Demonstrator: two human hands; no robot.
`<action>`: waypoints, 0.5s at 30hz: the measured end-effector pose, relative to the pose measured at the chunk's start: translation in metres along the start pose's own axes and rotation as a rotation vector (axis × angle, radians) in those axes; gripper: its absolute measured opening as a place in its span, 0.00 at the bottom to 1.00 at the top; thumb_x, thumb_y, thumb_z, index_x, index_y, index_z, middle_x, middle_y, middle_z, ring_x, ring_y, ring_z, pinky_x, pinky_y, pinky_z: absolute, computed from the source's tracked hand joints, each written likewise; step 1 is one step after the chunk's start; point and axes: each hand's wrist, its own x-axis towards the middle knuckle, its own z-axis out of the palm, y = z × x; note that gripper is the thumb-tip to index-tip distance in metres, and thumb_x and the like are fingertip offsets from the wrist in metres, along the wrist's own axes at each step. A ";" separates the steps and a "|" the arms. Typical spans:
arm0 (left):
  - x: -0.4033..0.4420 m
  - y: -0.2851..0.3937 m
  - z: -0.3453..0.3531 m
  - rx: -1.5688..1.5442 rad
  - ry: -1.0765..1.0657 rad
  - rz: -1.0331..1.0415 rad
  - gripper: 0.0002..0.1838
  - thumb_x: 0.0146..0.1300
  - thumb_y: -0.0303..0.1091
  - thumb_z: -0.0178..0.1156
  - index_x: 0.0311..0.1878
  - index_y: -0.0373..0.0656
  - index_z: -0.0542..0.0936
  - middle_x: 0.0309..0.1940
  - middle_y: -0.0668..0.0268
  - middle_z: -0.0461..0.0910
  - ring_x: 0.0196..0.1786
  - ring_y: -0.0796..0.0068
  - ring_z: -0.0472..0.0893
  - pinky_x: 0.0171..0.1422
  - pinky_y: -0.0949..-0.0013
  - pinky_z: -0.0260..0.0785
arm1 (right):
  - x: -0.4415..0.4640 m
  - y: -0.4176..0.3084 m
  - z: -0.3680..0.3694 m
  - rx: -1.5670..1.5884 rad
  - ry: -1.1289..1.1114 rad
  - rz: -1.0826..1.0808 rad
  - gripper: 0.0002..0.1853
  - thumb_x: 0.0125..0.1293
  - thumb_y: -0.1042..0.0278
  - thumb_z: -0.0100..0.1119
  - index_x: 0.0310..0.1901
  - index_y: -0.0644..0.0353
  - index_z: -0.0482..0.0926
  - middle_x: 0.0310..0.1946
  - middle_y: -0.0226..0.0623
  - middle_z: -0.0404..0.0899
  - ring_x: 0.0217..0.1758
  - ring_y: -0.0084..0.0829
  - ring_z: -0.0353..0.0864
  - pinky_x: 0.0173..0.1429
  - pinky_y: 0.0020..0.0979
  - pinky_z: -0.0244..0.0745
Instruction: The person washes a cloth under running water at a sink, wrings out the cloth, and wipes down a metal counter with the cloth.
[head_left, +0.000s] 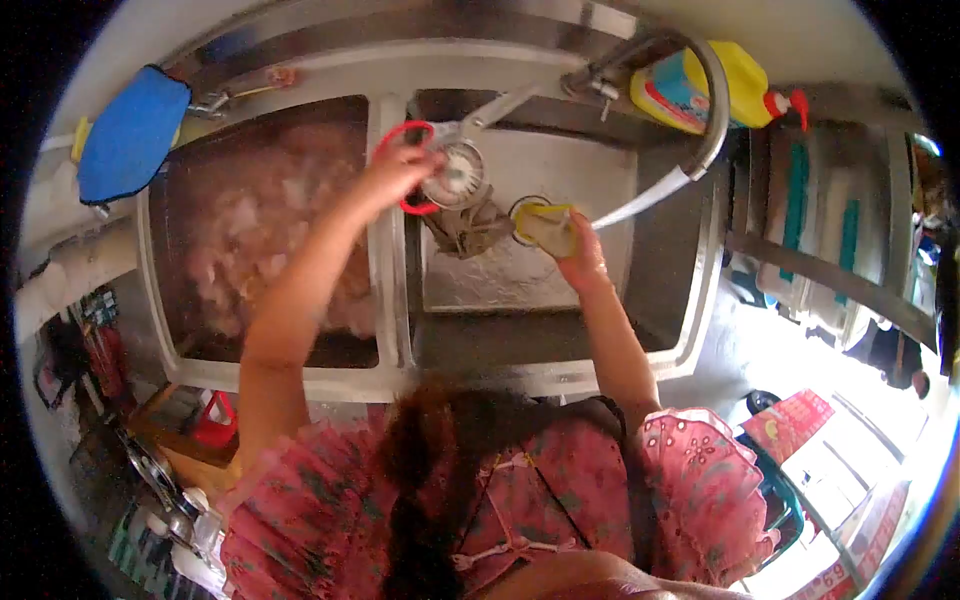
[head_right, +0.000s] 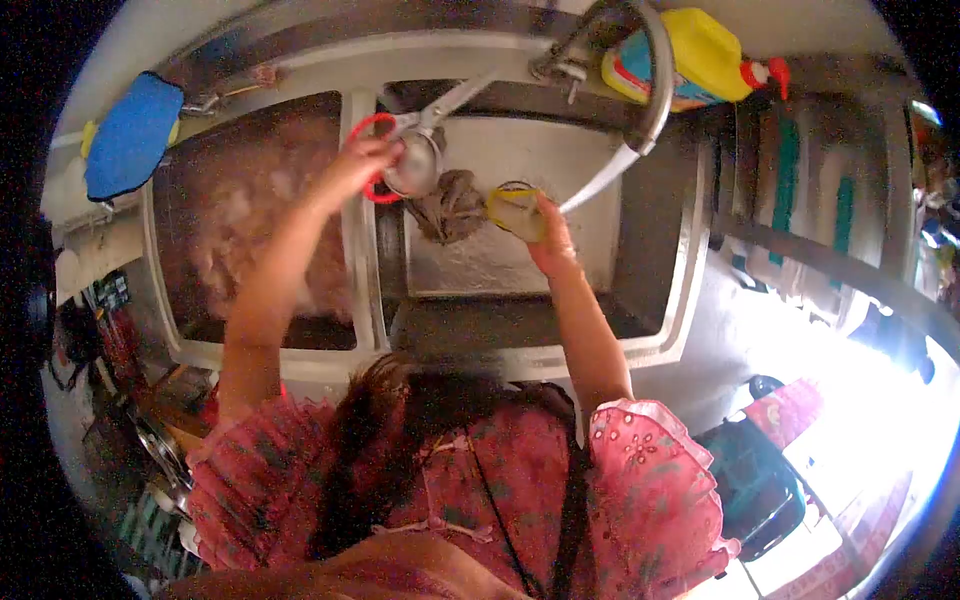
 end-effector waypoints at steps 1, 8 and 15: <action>-0.004 0.002 0.027 -0.022 -0.014 0.039 0.19 0.59 0.48 0.54 0.39 0.39 0.79 0.31 0.65 0.79 0.36 0.76 0.74 0.42 0.72 0.65 | -0.008 0.004 0.007 -0.005 0.050 0.045 0.20 0.60 0.55 0.50 0.49 0.57 0.68 0.47 0.37 0.71 0.50 0.31 0.71 0.53 0.36 0.67; -0.021 -0.020 0.153 -0.129 -0.323 -0.117 0.18 0.61 0.45 0.52 0.39 0.37 0.77 0.33 0.68 0.76 0.37 0.79 0.74 0.38 0.73 0.66 | -0.034 0.034 -0.011 -0.266 -0.045 0.014 0.17 0.59 0.64 0.53 0.50 0.56 0.71 0.42 0.28 0.76 0.43 0.23 0.75 0.49 0.26 0.70; -0.032 -0.010 0.165 -0.056 -0.294 -0.051 0.17 0.61 0.44 0.53 0.35 0.38 0.78 0.24 0.67 0.70 0.29 0.79 0.69 0.32 0.72 0.61 | -0.063 0.017 -0.038 -0.330 0.032 0.037 0.18 0.57 0.70 0.53 0.50 0.65 0.70 0.41 0.32 0.76 0.42 0.23 0.73 0.48 0.26 0.68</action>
